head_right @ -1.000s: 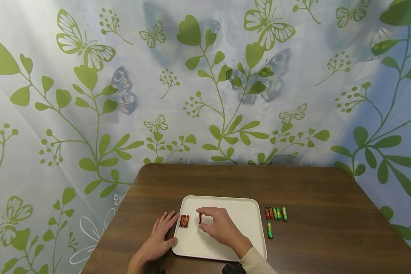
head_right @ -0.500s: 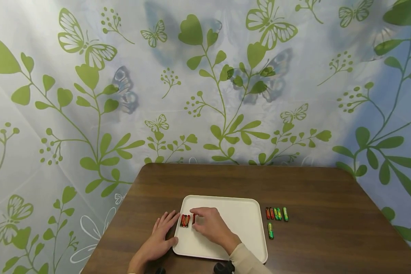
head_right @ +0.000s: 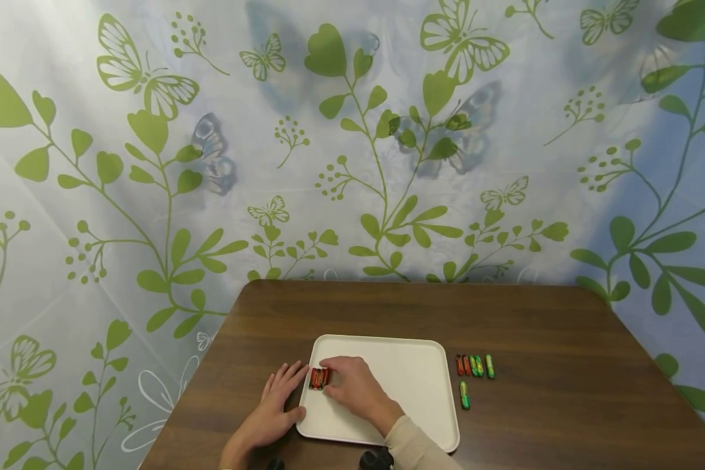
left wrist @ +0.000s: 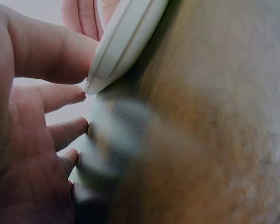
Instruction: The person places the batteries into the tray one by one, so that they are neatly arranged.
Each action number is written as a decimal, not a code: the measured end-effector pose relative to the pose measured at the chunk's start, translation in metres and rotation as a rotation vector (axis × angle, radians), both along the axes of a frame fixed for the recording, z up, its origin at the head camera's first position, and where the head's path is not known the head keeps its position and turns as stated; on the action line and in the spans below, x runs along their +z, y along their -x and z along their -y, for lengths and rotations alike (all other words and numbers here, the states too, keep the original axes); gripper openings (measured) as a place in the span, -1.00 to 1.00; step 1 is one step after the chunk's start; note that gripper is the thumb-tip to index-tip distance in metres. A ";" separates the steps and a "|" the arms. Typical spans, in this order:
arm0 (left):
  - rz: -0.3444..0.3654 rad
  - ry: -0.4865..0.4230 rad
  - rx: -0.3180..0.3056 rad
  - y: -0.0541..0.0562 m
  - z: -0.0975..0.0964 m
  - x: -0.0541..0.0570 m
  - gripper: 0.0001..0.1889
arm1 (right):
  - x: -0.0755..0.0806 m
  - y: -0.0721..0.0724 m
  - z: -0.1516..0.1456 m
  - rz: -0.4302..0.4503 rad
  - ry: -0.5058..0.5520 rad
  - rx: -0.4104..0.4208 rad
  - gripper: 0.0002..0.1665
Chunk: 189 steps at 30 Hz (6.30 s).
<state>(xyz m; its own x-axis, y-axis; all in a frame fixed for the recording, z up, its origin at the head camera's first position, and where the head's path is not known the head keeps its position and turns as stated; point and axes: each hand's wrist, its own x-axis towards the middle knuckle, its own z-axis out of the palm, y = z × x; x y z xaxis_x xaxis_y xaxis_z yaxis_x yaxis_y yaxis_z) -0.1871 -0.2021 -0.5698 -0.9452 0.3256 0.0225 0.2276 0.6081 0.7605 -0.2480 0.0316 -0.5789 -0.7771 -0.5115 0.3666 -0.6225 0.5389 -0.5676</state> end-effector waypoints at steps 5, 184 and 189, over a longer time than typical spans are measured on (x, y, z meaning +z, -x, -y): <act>0.002 -0.001 0.002 -0.001 0.000 0.000 -0.18 | 0.002 -0.001 0.000 -0.019 -0.021 -0.013 -0.47; -0.003 -0.044 -0.002 -0.001 0.001 0.001 -0.18 | 0.009 -0.015 -0.025 0.122 0.177 0.009 -0.43; -0.019 -0.035 -0.007 -0.002 0.002 0.000 -0.19 | 0.004 -0.013 -0.017 0.131 0.168 0.013 -0.43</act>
<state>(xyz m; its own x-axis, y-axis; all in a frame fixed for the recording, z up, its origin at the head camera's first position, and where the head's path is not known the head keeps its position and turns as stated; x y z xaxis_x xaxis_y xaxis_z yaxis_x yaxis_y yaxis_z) -0.1852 -0.2041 -0.5703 -0.9423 0.3307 0.0521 0.2462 0.5794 0.7770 -0.2347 0.0484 -0.5748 -0.8176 -0.4621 0.3436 -0.5436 0.4223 -0.7254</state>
